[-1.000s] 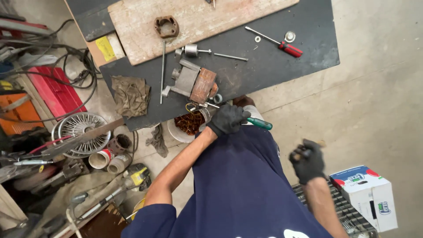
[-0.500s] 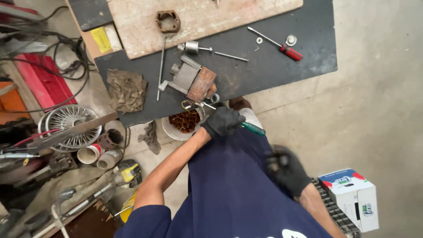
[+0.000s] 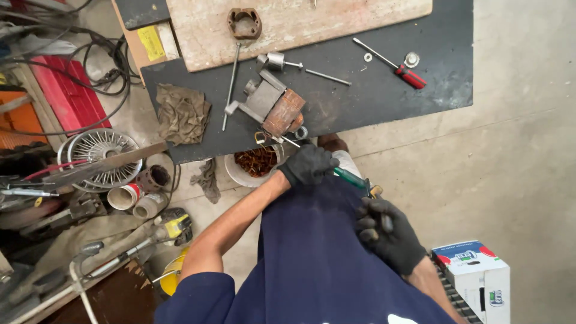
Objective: Disassemble an electric motor using hand tools on a repair bench
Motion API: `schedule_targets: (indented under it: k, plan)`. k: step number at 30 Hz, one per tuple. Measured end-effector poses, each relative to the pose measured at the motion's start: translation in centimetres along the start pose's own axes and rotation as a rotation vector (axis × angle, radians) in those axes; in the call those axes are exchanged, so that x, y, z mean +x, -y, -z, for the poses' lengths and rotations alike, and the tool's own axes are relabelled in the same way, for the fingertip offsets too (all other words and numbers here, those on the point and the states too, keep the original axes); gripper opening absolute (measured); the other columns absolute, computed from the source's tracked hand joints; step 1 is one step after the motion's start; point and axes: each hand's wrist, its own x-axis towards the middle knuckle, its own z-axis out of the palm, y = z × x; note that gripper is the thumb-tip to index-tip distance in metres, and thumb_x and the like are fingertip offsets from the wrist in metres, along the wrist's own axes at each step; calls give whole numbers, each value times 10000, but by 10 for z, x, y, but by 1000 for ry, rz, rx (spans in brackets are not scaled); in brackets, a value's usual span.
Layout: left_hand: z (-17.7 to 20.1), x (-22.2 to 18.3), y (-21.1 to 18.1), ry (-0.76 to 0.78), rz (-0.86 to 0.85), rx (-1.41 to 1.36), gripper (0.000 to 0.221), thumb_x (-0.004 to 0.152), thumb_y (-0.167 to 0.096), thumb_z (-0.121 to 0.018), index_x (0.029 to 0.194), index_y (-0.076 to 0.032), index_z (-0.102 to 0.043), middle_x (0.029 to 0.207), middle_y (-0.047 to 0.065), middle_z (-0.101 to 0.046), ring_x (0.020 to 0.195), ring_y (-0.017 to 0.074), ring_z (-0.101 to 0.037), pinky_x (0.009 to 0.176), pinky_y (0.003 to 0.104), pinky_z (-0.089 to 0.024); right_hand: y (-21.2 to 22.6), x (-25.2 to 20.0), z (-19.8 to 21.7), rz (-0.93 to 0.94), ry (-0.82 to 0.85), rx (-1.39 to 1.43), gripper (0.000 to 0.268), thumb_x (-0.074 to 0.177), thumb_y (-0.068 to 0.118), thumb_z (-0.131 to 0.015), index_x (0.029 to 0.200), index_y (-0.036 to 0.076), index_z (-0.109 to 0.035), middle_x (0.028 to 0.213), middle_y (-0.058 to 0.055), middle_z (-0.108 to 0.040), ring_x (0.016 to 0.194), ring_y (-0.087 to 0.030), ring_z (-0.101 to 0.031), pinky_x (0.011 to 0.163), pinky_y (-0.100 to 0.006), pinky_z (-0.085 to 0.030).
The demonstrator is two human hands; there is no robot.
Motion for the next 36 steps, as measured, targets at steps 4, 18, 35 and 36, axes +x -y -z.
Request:
schedule_targets:
  k: [4,18,35,36]
  plan:
    - [-2,-4,-2,70,35,36,84,889,-266,-604,882,-189,-637,702,59,-610,512,320,-547,432,498,-328,25,-15,34,193,-34,-110,193,892,159,-617,1080,117,-635,831,-26,-536,604,-89,-479,463,-217,-330]
    - [-18,-23,7,-139,-57,143,232,827,-383,-601,1003,-232,-617,840,3,-543,715,255,-579,611,450,-495,51,25,98,403,-226,-38,435,927,180,-619,572,141,-370,622,-58,-271,543,-251,-401,567,-302,-282]
    - [7,-32,-11,-90,78,162,361,862,-453,-558,564,-259,-496,583,-2,-510,625,267,-582,637,442,-504,57,40,41,380,-19,-93,88,886,78,-583,883,165,-585,857,40,-528,707,-92,-514,582,-209,-380]
    - [0,-34,-12,-118,104,156,360,832,-445,-582,538,-263,-482,583,-7,-503,647,269,-583,646,436,-499,50,40,33,338,-8,-139,90,877,79,-582,909,159,-607,882,8,-592,713,-115,-568,566,-212,-398]
